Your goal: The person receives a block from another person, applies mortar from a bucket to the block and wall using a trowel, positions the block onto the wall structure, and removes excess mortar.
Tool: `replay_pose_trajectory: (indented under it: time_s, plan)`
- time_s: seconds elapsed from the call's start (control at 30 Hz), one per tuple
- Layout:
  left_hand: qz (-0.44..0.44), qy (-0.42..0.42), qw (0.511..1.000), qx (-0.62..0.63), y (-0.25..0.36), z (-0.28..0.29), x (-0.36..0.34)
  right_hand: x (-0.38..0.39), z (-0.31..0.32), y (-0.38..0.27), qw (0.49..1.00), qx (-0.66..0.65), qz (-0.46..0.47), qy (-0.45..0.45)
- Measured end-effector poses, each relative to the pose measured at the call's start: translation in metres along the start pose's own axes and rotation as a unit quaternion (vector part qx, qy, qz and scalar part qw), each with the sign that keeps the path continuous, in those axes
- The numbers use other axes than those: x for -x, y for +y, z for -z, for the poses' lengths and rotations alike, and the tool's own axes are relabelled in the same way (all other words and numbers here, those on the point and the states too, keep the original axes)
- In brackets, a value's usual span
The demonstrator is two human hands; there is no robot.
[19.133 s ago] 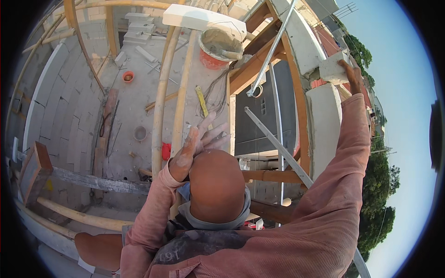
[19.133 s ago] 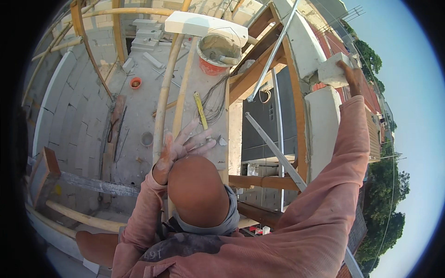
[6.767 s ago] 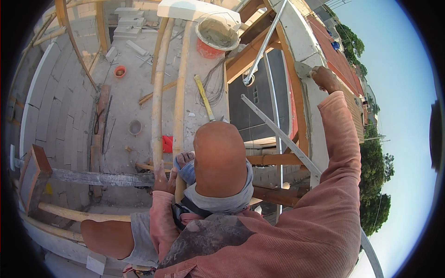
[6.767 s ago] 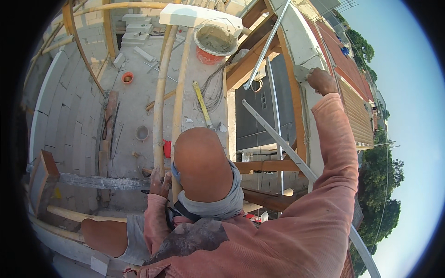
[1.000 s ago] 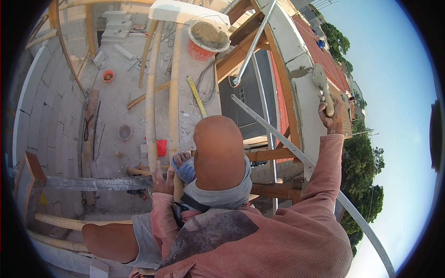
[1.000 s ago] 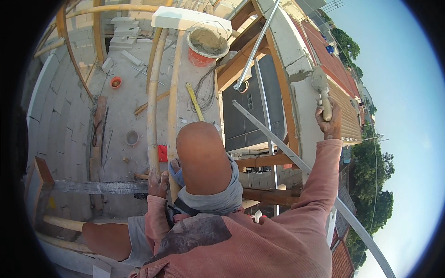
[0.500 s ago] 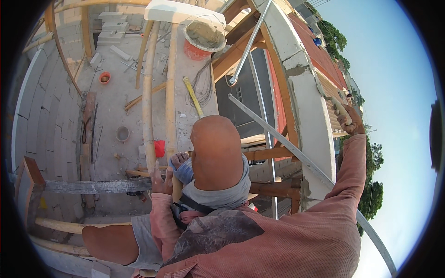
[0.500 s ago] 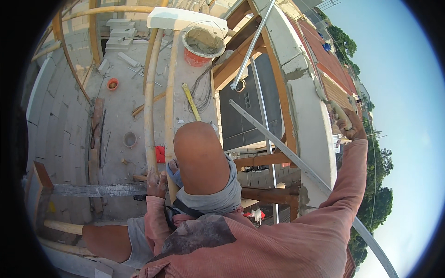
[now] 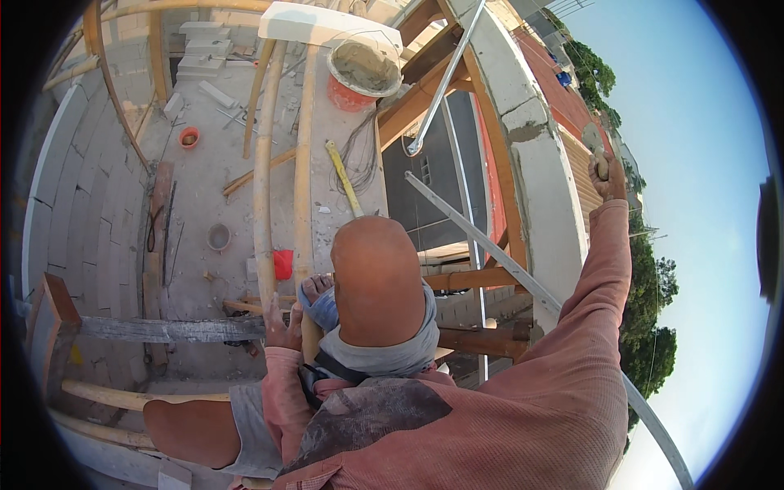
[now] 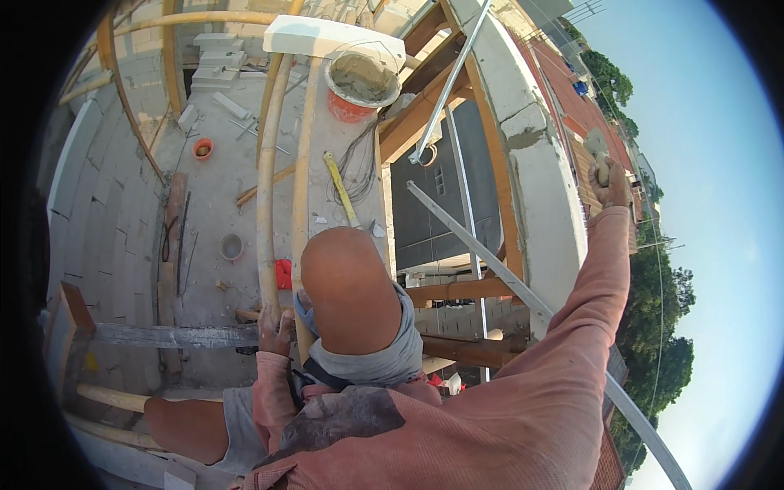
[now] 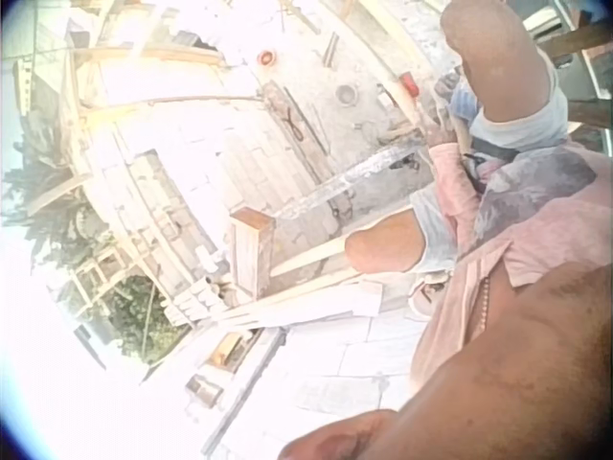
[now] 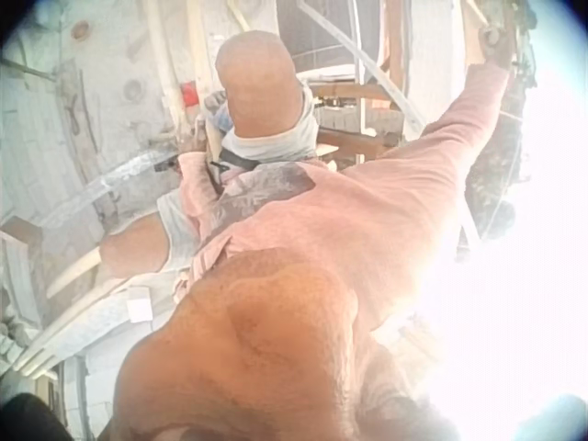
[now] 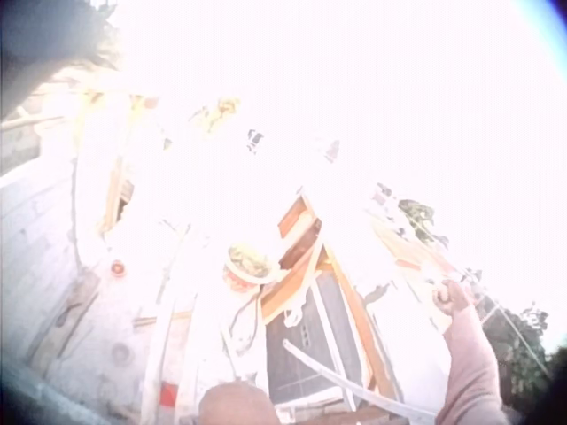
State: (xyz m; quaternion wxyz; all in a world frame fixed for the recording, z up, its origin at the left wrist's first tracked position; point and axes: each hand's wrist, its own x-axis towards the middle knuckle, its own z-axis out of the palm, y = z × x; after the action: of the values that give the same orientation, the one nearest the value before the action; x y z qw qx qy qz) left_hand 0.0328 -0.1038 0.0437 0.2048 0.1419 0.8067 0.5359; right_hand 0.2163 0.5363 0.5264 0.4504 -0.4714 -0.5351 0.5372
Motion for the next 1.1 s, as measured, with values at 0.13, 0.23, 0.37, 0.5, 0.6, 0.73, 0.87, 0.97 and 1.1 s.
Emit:
replay_pose_trajectory:
  time_s: [0.13,0.23,0.37,0.5,0.6,0.73,0.87,0.97,1.1]
  plan:
    - [0.039,-0.005,0.999,-0.007,-0.005,0.006,0.003,-0.020,-0.003,0.027,0.997,-0.064,0.027,-0.042]
    - [0.051,0.008,0.998,-0.032,-0.015,0.006,0.004,-0.046,0.001,0.029,0.995,-0.073,0.057,-0.024]
    - [0.084,-0.002,0.993,-0.080,-0.028,0.010,0.007,-0.039,-0.006,0.015,0.987,0.004,-0.125,-0.103]
    - [0.093,-0.027,0.992,-0.075,-0.025,0.002,0.001,-0.092,0.046,0.018,0.997,0.034,-0.054,-0.045]
    - [0.107,-0.025,0.991,-0.078,-0.016,0.010,0.005,-0.038,0.000,0.016,0.969,-0.001,-0.209,-0.132]
    - [0.096,-0.024,0.992,-0.078,-0.016,0.007,0.001,-0.054,0.016,0.016,0.985,-0.016,-0.163,-0.060]
    - [0.089,-0.015,0.994,-0.064,-0.013,0.005,0.001,-0.036,-0.001,0.009,0.993,0.023,-0.095,-0.065]
    - [0.080,-0.013,0.995,-0.066,-0.006,0.011,0.003,-0.029,-0.026,0.014,0.998,0.038,-0.013,-0.057]
    - [0.048,-0.004,0.997,-0.058,-0.006,0.008,0.004,0.039,-0.067,0.017,0.975,0.196,0.105,-0.005]
